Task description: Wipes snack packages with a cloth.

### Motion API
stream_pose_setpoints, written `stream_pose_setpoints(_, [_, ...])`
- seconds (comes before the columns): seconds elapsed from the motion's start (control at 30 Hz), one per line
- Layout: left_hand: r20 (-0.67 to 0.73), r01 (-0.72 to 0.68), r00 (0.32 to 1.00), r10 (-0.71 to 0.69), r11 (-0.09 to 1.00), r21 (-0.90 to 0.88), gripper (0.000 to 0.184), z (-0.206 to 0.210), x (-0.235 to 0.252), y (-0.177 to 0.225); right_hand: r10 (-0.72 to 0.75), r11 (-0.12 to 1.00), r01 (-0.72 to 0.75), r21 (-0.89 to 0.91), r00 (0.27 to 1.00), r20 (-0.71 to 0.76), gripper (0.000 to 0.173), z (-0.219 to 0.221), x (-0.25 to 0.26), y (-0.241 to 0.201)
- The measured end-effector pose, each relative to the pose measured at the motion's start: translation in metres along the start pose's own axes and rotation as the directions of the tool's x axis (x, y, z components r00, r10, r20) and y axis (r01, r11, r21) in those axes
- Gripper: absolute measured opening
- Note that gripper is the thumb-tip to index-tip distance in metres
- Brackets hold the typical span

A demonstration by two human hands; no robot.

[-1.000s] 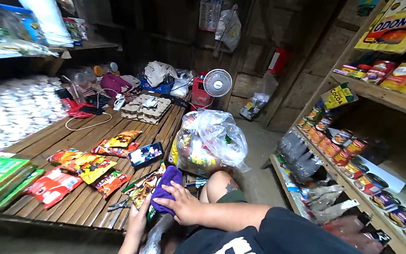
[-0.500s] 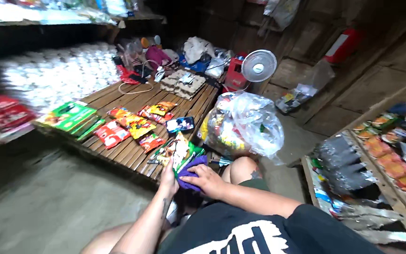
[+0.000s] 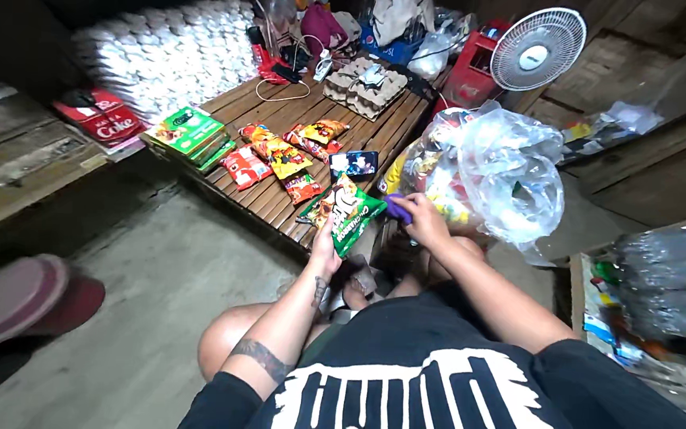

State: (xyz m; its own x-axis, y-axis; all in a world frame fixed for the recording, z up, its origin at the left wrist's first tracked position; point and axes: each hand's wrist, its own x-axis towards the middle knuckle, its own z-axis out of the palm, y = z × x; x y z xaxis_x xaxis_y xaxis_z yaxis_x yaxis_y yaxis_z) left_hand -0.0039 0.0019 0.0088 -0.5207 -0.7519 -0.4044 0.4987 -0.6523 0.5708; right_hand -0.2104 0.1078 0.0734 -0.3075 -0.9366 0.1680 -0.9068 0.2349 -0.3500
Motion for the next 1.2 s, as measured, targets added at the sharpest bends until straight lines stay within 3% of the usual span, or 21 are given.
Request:
stream_pose_setpoints(0.1, [-0.027, 0.000, 1.000, 0.000, 1.000, 0.009, 0.042, 0.002, 0.000, -0.004, 0.027, 0.993, -0.013, 0.120, 0.993, -0.117, 0.066, -0.017, -0.002, -0.015])
stream_pose_setpoints(0.2, [-0.029, 0.036, 0.999, -0.035, 0.999, 0.040, 0.043, -0.001, 0.002, -0.013, -0.164, 0.975, 0.186, 0.120, 0.972, -0.168, 0.069, -0.012, -0.006, -0.041])
stream_pose_setpoints(0.27, [-0.006, 0.074, 0.997, -0.074, 0.996, 0.047, 0.043, 0.000, 0.003, -0.018, -0.210, 0.974, 0.214, 0.074, 0.976, -0.057, 0.068, 0.007, -0.006, -0.051])
stream_pose_setpoints(0.37, [0.000, 0.116, 0.993, -0.116, 0.992, 0.047, 0.042, -0.003, 0.000, -0.025, -0.144, 0.988, 0.134, 0.077, 0.981, 0.132, 0.069, 0.047, -0.017, -0.055])
stream_pose_setpoints(0.53, [-0.087, 0.120, 0.989, -0.121, 0.993, -0.012, 0.043, -0.010, -0.010, -0.025, -0.353, 0.933, 0.334, 0.132, 0.921, 0.163, 0.054, 0.068, -0.052, -0.072])
stream_pose_setpoints(0.6, [-0.111, 0.121, 0.985, -0.129, 0.990, -0.073, 0.044, -0.009, -0.012, -0.023, -0.407, 0.912, 0.383, 0.149, 0.892, 0.196, 0.061, 0.064, -0.050, -0.075])
stream_pose_setpoints(0.87, [-0.056, 0.144, 0.987, -0.148, 0.988, -0.057, 0.040, -0.007, -0.010, -0.024, -0.398, 0.917, 0.393, 0.065, 0.909, 0.126, 0.066, 0.065, -0.052, -0.067])
stream_pose_setpoints(1.0, [-0.041, 0.149, 0.988, -0.151, 0.988, -0.047, 0.041, -0.006, -0.012, -0.022, -0.384, 0.922, 0.387, 0.009, 0.909, 0.163, 0.068, 0.060, -0.051, -0.070])
stream_pose_setpoints(1.2, [-0.024, 0.148, 0.989, -0.148, 0.989, -0.019, 0.038, -0.009, -0.009, -0.025, -0.407, 0.913, 0.402, 0.061, 0.900, 0.157, 0.068, 0.063, -0.049, -0.065])
